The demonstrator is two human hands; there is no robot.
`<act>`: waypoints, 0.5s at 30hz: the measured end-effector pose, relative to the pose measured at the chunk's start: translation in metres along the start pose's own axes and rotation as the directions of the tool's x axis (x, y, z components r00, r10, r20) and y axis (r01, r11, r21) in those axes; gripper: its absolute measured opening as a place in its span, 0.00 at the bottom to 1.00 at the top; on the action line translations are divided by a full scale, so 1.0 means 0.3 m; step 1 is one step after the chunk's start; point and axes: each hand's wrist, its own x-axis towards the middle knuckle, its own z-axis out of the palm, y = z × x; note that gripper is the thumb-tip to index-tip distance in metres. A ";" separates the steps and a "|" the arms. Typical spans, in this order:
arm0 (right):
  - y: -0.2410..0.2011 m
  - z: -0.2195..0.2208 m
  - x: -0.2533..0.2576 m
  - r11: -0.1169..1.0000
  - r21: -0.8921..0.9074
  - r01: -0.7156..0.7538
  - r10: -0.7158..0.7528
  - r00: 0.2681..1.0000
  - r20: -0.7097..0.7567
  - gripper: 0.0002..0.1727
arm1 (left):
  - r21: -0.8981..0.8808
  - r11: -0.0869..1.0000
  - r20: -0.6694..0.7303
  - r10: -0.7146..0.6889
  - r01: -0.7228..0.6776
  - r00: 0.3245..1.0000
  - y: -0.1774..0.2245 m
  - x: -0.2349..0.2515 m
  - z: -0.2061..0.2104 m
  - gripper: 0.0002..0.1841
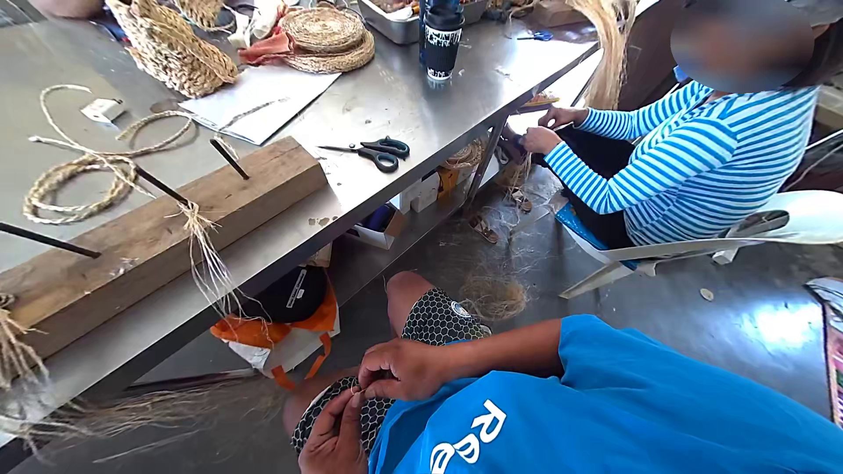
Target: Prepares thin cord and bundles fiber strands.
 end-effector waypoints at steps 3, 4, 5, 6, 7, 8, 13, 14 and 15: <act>0.000 0.004 -0.004 0.983 -0.079 0.166 -0.172 0.982 -0.072 0.12 | 0.053 0.998 0.017 -0.041 0.040 0.999 0.014 -0.004 -0.008 0.07; 0.002 0.006 -0.004 0.972 -0.105 0.212 -0.222 0.971 -0.094 0.10 | 0.065 0.996 0.028 -0.058 0.056 0.998 0.022 -0.004 -0.006 0.07; 0.006 0.009 -0.003 0.959 -0.134 0.249 -0.264 0.957 -0.116 0.08 | 0.073 0.995 0.040 -0.075 0.072 0.996 0.029 -0.005 -0.001 0.07; 0.010 0.009 0.000 0.949 -0.157 0.274 -0.295 0.946 -0.131 0.08 | 0.073 0.993 0.047 -0.092 0.088 0.995 0.033 -0.007 0.004 0.07; 0.013 0.008 0.002 0.943 -0.170 0.286 -0.310 0.941 -0.135 0.08 | 0.068 0.992 0.043 -0.107 0.104 0.993 0.037 -0.008 0.009 0.07; 0.014 0.007 0.004 0.942 -0.174 0.286 -0.310 0.942 -0.131 0.08 | 0.055 0.992 0.040 -0.116 0.114 0.992 0.039 -0.009 0.011 0.07; 0.021 0.015 0.006 0.951 -0.136 0.277 -0.299 0.935 -0.189 0.10 | 0.005 0.993 0.060 -0.115 0.115 0.991 0.043 -0.012 0.013 0.09; 0.020 0.017 0.007 0.958 -0.114 0.265 -0.284 0.933 -0.221 0.10 | 0.002 0.994 0.069 -0.111 0.111 0.991 0.042 -0.014 0.014 0.09; 0.015 0.019 0.008 0.965 -0.095 0.242 -0.259 0.934 -0.245 0.11 | 0.001 0.994 0.073 -0.107 0.107 0.992 0.040 -0.015 0.016 0.08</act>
